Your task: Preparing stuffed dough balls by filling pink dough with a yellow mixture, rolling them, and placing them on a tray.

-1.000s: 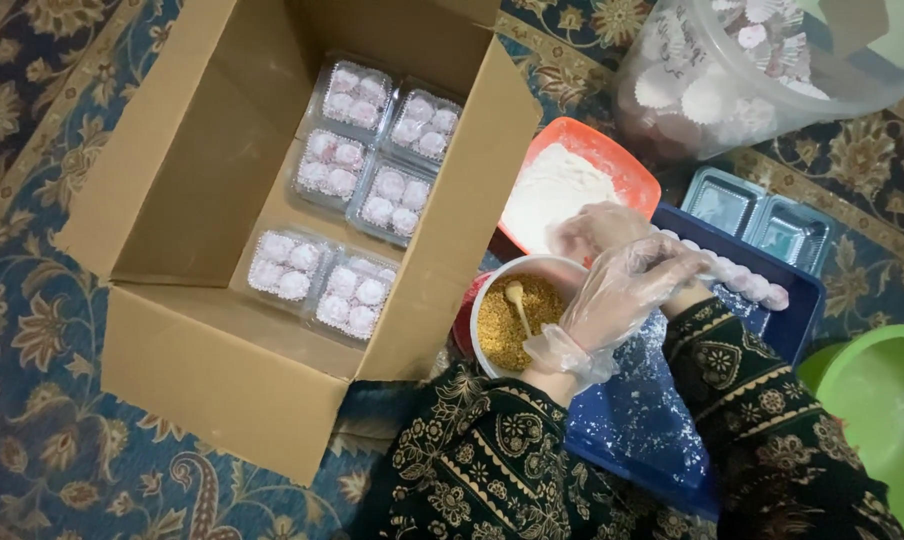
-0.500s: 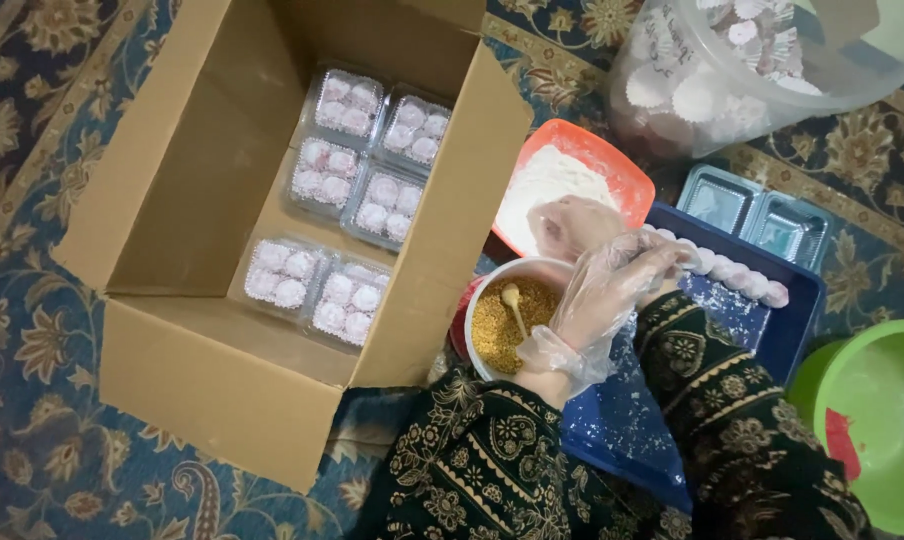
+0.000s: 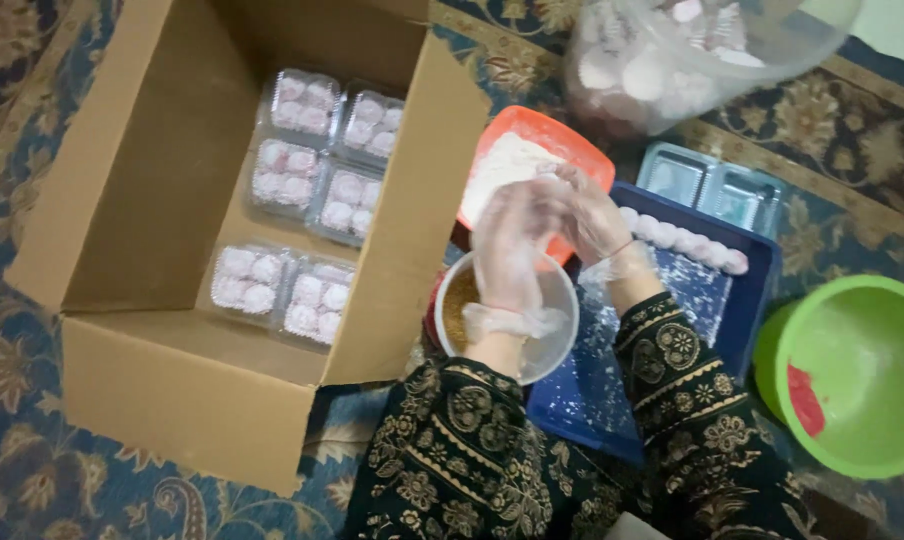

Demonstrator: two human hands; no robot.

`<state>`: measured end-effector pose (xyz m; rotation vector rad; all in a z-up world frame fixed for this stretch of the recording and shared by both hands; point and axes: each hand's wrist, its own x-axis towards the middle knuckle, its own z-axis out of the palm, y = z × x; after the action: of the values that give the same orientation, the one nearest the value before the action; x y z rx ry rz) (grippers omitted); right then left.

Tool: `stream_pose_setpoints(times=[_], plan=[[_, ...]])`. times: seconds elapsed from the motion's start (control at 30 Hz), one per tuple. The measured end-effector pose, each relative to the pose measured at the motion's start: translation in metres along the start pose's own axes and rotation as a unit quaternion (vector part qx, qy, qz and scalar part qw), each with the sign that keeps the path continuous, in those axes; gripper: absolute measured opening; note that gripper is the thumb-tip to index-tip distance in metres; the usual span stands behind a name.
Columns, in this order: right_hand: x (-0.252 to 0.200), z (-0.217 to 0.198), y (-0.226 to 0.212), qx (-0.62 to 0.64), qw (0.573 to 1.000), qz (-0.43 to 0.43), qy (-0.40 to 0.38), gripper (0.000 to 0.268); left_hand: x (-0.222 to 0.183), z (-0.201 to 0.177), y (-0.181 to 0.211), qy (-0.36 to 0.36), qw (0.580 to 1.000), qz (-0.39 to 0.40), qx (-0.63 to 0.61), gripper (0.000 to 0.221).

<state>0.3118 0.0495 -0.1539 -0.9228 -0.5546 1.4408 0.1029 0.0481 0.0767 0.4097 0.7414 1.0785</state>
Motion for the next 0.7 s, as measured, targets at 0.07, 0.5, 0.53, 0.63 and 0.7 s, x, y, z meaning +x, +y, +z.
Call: stream_pose_setpoints(times=[0.07,0.5,0.53,0.63,0.7], plan=[[-0.026,0.028,-0.019,0.031,0.997,0.023,0.064,0.049,0.027,-0.022,-0.030,0.040,0.999,-0.007,0.021,0.013],[-0.202,0.061,-0.060,-0.283,0.915,0.028,0.285,0.054,0.045,-0.032,-0.061,0.039,0.999,0.013,-0.001,0.016],[-0.218,0.055,-0.068,-0.281,0.913,0.026,0.295,0.054,0.044,-0.029,-0.064,0.032,0.999,0.006,0.001,0.016],[-0.267,0.037,-0.081,-0.368,0.875,0.036,0.313,0.055,0.036,-0.021,-0.068,0.032,0.999,-0.006,0.036,0.017],[-0.291,0.025,-0.081,-0.443,0.802,0.099,0.389,0.055,0.028,-0.013,-0.062,0.031,0.997,-0.035,0.056,0.018]])
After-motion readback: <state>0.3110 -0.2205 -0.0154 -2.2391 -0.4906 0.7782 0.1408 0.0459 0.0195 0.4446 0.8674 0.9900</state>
